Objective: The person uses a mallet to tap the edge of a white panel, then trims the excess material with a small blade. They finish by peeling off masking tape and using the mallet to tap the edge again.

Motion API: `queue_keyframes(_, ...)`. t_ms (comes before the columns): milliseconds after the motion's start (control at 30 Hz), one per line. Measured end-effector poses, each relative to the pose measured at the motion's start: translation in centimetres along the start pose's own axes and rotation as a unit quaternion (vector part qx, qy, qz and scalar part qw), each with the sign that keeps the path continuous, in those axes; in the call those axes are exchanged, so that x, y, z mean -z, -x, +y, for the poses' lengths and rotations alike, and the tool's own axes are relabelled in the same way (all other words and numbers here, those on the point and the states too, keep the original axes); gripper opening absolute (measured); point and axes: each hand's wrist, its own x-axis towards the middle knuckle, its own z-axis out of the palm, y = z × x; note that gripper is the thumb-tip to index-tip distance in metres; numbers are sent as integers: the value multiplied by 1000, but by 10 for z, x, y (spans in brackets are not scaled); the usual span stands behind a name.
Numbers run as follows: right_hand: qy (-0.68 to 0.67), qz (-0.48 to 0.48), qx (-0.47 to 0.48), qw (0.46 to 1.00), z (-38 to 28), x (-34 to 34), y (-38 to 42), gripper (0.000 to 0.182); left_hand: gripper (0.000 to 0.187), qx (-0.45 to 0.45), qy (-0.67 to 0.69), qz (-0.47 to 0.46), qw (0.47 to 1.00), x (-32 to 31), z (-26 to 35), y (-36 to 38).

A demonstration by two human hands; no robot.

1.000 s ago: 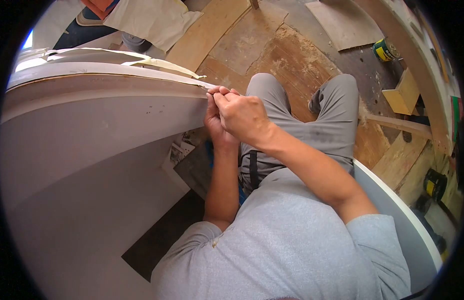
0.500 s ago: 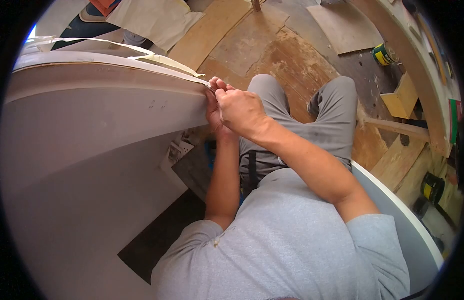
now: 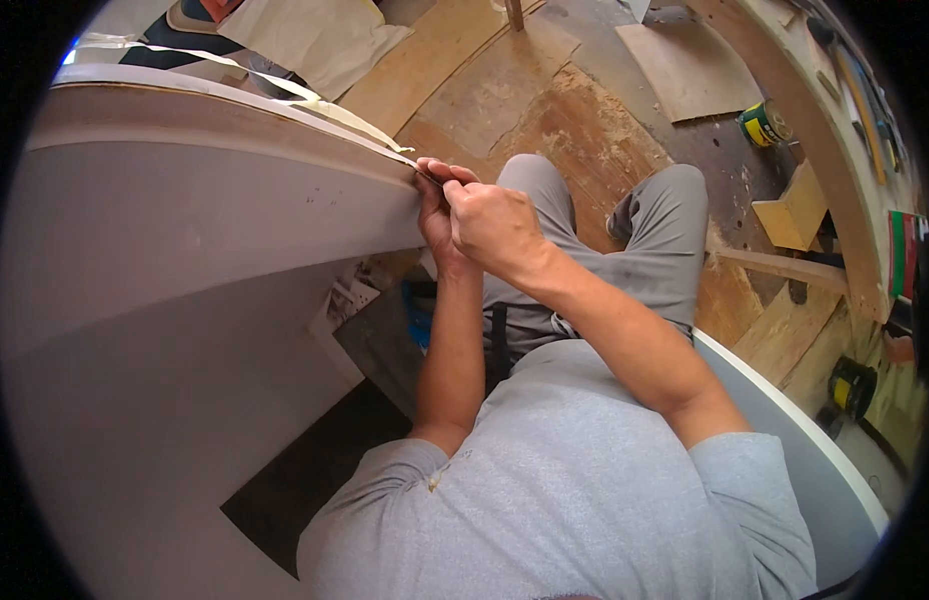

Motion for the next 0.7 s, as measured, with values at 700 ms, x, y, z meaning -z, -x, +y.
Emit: queue_keyframes(700, -150, 109, -50, 981, 17, 38, 25, 17, 14, -52, -99, 44, 993, -8, 4, -2)
